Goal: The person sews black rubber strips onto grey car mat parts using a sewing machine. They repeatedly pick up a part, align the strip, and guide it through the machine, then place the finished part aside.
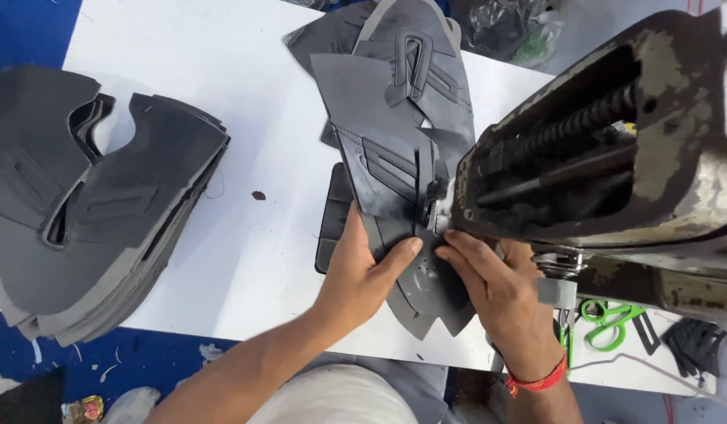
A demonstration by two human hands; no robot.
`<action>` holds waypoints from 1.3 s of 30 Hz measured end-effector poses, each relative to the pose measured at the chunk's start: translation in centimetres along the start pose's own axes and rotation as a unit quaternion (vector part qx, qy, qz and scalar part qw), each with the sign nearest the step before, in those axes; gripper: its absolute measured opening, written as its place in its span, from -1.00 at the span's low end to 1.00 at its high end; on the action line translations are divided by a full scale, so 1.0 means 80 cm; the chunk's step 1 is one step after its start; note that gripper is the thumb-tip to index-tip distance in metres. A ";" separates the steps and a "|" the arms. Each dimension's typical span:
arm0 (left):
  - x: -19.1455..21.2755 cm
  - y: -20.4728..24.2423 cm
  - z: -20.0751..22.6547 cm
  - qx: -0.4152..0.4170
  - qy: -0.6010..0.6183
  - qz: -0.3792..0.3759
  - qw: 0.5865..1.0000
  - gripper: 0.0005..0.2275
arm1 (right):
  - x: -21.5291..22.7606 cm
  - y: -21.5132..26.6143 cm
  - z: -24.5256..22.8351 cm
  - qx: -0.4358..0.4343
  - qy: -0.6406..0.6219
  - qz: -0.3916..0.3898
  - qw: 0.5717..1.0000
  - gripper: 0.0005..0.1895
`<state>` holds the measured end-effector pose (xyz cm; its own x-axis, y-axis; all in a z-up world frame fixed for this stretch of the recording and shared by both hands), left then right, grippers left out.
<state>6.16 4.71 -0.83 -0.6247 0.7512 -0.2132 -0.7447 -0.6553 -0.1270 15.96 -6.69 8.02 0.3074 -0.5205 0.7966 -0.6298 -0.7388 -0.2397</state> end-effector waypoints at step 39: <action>0.033 -0.015 -0.093 0.192 0.489 -0.029 0.851 -0.21 | 0.008 -0.024 -0.016 0.117 0.072 -0.055 0.989 -0.64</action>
<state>7.15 6.87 -8.44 -0.2311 0.2330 -0.9446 -0.9064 -0.4045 0.1220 16.45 -5.04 9.72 0.2498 -0.3781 0.8914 -0.4113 -0.8749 -0.2558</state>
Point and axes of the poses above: each hand's wrist, its own y-axis away from the middle knuckle, its own x-axis out of the back of the hand, z = x × y, the point moved 9 cm from there along -y, towards the middle knuckle, and after that the axes turned 11 degrees about -x, right-handed, at the moved point
